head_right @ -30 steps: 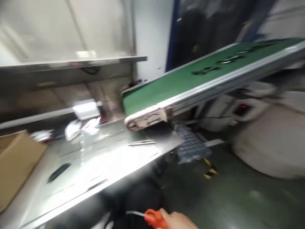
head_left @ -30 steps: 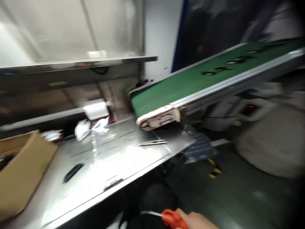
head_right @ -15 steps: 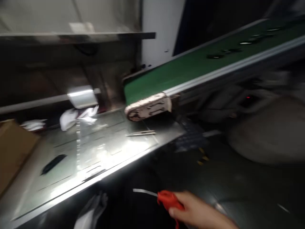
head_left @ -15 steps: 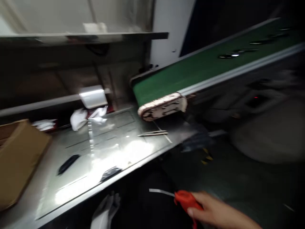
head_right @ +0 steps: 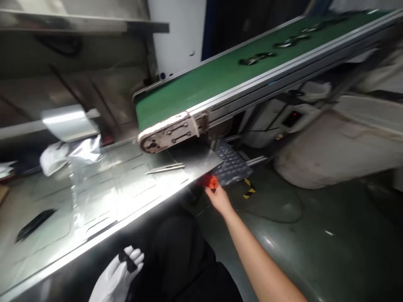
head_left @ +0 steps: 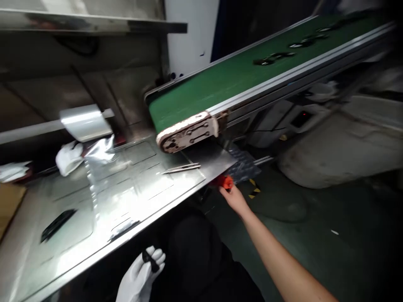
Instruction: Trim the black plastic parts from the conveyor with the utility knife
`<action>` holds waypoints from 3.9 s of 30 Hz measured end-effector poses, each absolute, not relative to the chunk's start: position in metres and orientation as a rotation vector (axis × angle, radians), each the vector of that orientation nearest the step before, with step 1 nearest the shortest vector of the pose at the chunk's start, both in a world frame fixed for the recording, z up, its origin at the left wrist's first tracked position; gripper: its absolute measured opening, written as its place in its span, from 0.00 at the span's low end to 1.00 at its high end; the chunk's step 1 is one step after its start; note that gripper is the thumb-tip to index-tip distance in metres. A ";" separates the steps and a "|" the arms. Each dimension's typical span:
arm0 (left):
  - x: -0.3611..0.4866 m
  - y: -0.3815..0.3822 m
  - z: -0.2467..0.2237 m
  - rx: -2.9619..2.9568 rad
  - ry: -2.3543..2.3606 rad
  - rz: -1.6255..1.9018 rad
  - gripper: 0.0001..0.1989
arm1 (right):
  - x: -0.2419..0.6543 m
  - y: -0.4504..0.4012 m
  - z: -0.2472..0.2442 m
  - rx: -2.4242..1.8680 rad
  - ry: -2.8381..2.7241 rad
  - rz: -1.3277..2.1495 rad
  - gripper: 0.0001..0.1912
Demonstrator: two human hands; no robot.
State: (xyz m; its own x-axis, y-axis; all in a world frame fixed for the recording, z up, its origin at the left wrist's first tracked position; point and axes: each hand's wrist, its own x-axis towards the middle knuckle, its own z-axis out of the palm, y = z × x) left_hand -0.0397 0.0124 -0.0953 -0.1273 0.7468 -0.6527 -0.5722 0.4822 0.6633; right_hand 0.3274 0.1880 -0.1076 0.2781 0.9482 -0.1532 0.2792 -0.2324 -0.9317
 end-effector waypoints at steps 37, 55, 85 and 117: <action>-0.143 0.092 0.015 1.887 2.219 0.975 0.17 | 0.043 0.235 0.072 -0.715 -3.168 0.290 0.12; -0.134 0.093 0.024 1.829 2.229 0.925 0.14 | 0.098 0.253 0.065 -1.059 -2.909 0.444 0.14; -0.150 0.106 0.035 2.159 2.054 0.560 0.13 | 0.043 0.219 0.072 -0.531 -3.125 0.273 0.23; -0.118 0.094 0.037 2.579 1.890 0.345 0.13 | 0.176 0.287 -0.013 -0.985 -2.350 0.129 0.19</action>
State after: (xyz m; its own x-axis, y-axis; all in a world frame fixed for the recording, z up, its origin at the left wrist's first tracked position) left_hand -0.1181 0.0942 0.0366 0.2874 0.9333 0.2155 0.9492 -0.3076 0.0664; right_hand 0.1756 0.2871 -0.0130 -0.5578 0.6790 0.4773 0.6226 0.7226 -0.3004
